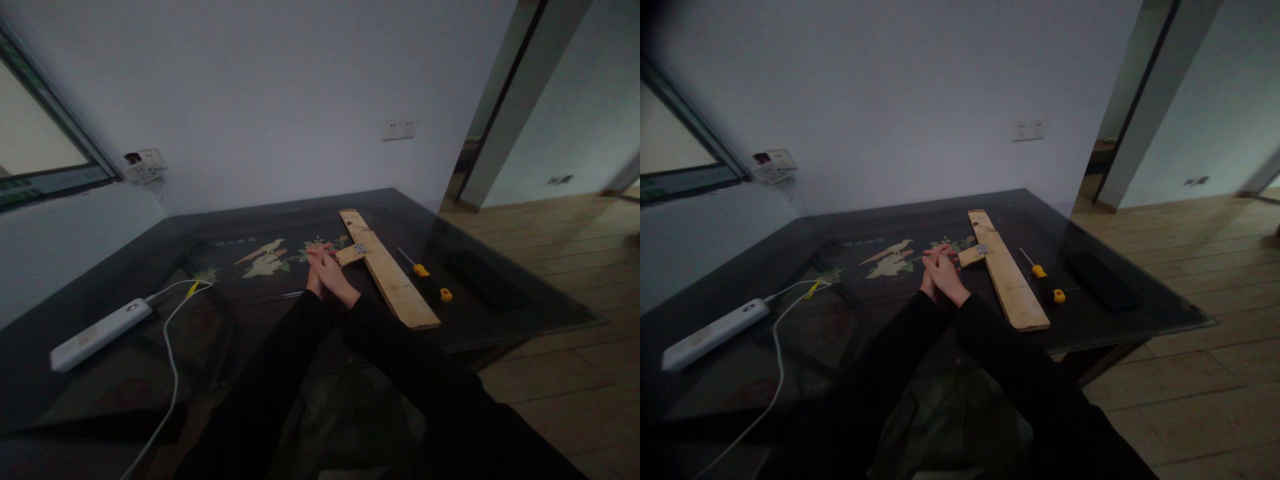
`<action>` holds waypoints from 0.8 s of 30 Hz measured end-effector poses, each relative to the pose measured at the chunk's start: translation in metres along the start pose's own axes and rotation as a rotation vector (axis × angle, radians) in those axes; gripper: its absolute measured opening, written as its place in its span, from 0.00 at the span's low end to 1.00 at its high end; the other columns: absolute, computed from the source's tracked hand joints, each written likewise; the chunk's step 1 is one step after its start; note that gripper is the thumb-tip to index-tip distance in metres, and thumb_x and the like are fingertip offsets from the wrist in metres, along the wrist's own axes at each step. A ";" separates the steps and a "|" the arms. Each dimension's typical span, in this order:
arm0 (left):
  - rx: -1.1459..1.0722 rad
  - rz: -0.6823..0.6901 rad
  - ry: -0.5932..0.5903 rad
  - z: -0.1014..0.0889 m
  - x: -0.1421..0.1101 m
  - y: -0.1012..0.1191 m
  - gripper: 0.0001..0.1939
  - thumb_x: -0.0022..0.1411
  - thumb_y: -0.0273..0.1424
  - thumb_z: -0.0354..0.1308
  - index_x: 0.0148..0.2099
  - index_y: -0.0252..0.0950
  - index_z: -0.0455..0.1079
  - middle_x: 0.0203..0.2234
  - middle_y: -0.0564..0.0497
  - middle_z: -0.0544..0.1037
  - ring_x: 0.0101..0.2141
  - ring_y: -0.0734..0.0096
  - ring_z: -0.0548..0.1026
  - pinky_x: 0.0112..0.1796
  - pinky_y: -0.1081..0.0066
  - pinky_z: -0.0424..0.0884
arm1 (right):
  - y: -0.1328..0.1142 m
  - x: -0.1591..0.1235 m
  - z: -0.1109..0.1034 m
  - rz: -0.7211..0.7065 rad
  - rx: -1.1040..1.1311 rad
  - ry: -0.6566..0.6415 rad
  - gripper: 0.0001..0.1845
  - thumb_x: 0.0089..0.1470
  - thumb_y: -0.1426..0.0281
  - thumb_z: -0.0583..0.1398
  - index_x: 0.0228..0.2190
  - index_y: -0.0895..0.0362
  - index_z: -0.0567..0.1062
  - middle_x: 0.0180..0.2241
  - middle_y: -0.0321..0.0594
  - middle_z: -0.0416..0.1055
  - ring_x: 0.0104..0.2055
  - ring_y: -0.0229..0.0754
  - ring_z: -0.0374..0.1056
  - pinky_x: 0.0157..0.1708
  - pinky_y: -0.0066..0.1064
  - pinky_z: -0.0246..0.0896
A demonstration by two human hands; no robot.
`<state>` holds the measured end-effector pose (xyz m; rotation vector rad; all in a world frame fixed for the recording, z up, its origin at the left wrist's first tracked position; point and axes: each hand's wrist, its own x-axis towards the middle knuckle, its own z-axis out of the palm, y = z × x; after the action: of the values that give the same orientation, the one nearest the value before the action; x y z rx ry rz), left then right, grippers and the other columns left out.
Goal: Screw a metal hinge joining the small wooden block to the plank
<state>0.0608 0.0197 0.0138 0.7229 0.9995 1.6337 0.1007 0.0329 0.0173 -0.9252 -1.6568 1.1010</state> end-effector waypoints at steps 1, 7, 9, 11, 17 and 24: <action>-0.003 0.001 -0.001 0.000 0.000 0.000 0.16 0.70 0.36 0.43 0.51 0.39 0.69 0.41 0.45 0.75 0.39 0.65 0.75 0.33 0.69 0.75 | 0.000 0.000 0.000 0.000 0.003 0.004 0.18 0.56 0.67 0.56 0.46 0.59 0.76 0.50 0.46 0.73 0.57 0.45 0.65 0.59 0.38 0.54; -0.016 0.007 -0.013 0.000 -0.001 0.001 0.16 0.70 0.35 0.43 0.51 0.39 0.69 0.42 0.45 0.75 0.40 0.63 0.76 0.37 0.67 0.76 | 0.002 0.001 0.000 -0.013 0.017 0.001 0.17 0.56 0.67 0.56 0.46 0.59 0.76 0.50 0.46 0.73 0.55 0.44 0.66 0.58 0.37 0.55; -0.004 0.006 -0.008 0.000 -0.001 0.001 0.16 0.70 0.34 0.43 0.51 0.39 0.69 0.42 0.45 0.75 0.41 0.64 0.76 0.38 0.67 0.76 | 0.001 0.000 0.000 -0.008 0.012 0.001 0.18 0.57 0.67 0.56 0.46 0.59 0.76 0.51 0.47 0.73 0.56 0.44 0.66 0.58 0.36 0.55; 0.004 0.004 -0.001 0.000 -0.001 0.001 0.16 0.70 0.34 0.42 0.50 0.39 0.69 0.43 0.45 0.75 0.42 0.63 0.76 0.38 0.67 0.76 | 0.000 0.000 0.000 -0.006 0.006 0.000 0.18 0.57 0.67 0.55 0.47 0.60 0.75 0.52 0.47 0.72 0.56 0.44 0.65 0.59 0.35 0.54; -0.016 -0.012 0.000 0.000 0.001 0.000 0.15 0.70 0.35 0.43 0.49 0.40 0.69 0.44 0.45 0.74 0.42 0.63 0.75 0.39 0.66 0.76 | 0.000 -0.001 -0.001 -0.010 0.019 -0.010 0.17 0.57 0.68 0.56 0.46 0.59 0.75 0.51 0.47 0.73 0.56 0.44 0.66 0.59 0.37 0.54; -0.020 -0.007 -0.007 -0.002 0.001 -0.001 0.15 0.70 0.36 0.44 0.51 0.39 0.69 0.43 0.45 0.75 0.39 0.64 0.75 0.36 0.68 0.76 | -0.002 -0.001 0.000 0.010 0.016 -0.010 0.18 0.58 0.68 0.55 0.47 0.60 0.75 0.53 0.47 0.72 0.58 0.44 0.65 0.60 0.36 0.53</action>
<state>0.0593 0.0206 0.0123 0.7102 0.9782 1.6321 0.1008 0.0312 0.0186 -0.9201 -1.6504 1.1260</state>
